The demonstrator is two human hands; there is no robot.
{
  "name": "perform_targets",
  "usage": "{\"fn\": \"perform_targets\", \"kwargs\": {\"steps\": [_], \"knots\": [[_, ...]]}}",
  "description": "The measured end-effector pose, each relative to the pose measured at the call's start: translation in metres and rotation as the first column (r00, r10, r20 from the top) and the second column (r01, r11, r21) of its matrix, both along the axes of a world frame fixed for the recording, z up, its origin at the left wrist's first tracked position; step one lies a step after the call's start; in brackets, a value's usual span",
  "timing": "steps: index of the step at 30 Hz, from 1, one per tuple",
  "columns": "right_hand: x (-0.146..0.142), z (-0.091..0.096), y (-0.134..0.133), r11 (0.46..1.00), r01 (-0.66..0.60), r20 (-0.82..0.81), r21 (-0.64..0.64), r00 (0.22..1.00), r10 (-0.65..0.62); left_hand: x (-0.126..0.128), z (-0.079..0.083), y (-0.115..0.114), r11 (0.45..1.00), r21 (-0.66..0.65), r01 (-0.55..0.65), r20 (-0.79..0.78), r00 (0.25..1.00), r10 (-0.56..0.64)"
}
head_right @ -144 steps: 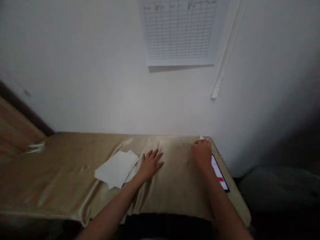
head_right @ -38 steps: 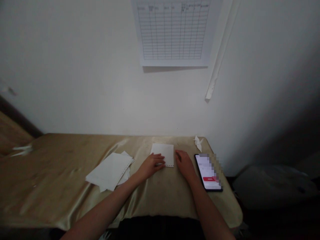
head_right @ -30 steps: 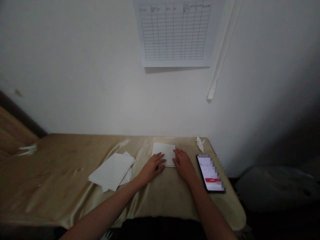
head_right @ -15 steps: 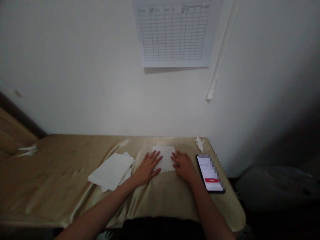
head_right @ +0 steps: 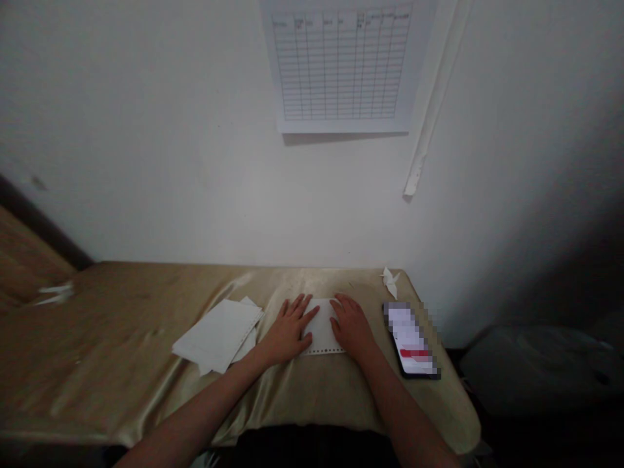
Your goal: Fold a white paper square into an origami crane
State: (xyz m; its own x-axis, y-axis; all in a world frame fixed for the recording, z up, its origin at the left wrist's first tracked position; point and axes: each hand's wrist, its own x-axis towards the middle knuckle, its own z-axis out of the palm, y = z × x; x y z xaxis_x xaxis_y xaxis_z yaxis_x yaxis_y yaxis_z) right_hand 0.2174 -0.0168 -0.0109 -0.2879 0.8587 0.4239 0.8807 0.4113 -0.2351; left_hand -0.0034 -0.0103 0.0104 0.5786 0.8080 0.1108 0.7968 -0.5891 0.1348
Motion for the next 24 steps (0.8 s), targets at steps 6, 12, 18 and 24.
{"fn": "perform_targets", "kwargs": {"steps": [6, 12, 18, 24], "knots": [[-0.011, -0.015, 0.0, 0.999, 0.011, 0.081, -0.049, 0.997, -0.008, 0.034, -0.014, -0.012, 0.998, -0.012, -0.062, -0.027, 0.998, 0.062], [-0.01, -0.006, -0.005, 0.977, 0.042, 0.142, -0.208, 0.99, -0.013, 0.029, -0.029, -0.013, 0.992, 0.072, -0.1, -0.002, 0.995, 0.1], [-0.001, -0.002, -0.005, 0.936, 0.192, 0.208, -0.296, 0.969, -0.133, 0.025, -0.031, -0.009, 0.991, 0.05, -0.127, -0.011, 0.992, 0.128], [0.01, -0.02, 0.0, 0.941, 0.276, 0.127, -0.196, 0.959, -0.254, 0.022, -0.028, -0.008, 0.982, 0.032, -0.186, 0.038, 0.982, 0.185]]}}
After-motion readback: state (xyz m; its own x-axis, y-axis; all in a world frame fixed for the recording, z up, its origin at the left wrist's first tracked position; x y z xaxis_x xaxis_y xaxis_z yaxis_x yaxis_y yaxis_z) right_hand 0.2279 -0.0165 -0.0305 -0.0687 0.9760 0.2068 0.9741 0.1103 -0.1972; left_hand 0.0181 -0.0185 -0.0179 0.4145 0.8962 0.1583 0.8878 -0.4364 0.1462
